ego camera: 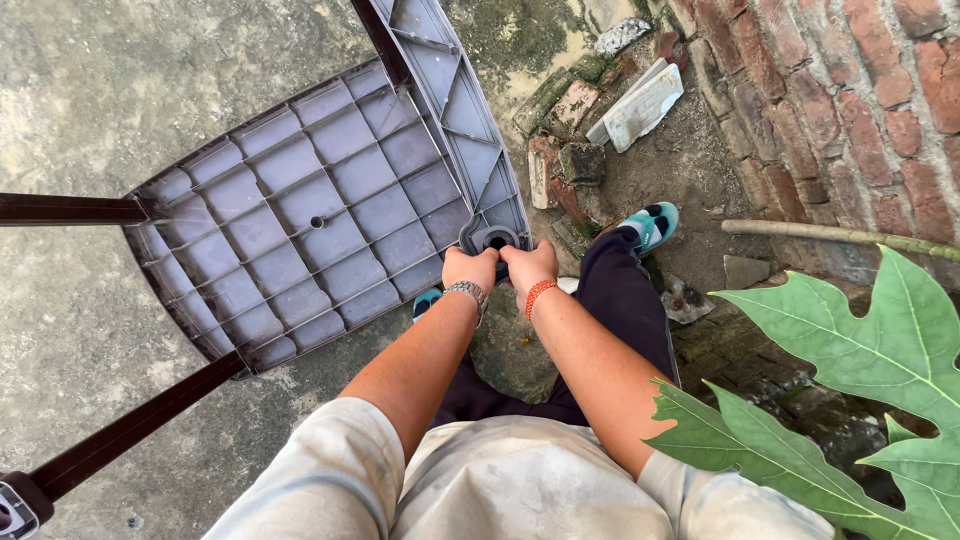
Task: The person flips a plastic table upside down on the ground, then works the legs and side frame pieces off the tabletop by hand, detaching them one at a time. They carry a detached leg frame across the yard and set it on stone steps.
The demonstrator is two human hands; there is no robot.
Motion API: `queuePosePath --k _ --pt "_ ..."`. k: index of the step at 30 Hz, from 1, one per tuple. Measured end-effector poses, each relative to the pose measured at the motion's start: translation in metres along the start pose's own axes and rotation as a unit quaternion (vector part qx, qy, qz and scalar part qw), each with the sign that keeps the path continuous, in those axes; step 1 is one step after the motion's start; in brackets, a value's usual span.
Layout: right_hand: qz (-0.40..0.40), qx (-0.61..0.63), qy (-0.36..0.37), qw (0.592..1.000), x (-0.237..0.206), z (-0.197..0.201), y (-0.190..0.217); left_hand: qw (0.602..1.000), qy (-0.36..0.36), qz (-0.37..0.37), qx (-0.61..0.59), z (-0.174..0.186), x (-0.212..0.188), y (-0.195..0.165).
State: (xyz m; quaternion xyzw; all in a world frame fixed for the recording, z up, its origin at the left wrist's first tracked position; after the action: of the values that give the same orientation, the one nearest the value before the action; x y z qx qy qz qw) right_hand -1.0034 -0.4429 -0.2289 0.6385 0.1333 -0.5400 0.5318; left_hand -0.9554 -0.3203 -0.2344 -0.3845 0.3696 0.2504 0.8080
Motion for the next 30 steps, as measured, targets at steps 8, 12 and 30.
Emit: queuePosePath --k 8,12,30 --pt "0.027 -0.016 -0.011 0.999 0.006 0.0 0.0 1.0 -0.003 -0.01 0.015 -0.001 0.001 0.002" --pt "0.114 -0.127 -0.019 0.985 0.006 0.005 0.0 0.997 0.013 -0.077 0.027 0.002 0.0 0.005" --pt "0.108 0.072 0.115 0.985 0.025 0.025 0.01 0.952 0.115 -0.06 -0.276 0.015 0.019 -0.003"
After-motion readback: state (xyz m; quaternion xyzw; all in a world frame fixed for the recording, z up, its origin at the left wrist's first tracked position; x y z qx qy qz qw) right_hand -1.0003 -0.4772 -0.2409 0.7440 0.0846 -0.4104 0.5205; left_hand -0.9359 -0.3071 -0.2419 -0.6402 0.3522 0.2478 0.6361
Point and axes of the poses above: each hand's wrist, its own x-axis towards the middle knuckle, its own z-axis out of the back of the hand, y = z × x, the point moved 4 cm from there along x, towards the middle knuckle, and after that the axes turned 8 degrees about y, right-handed, at the moved point
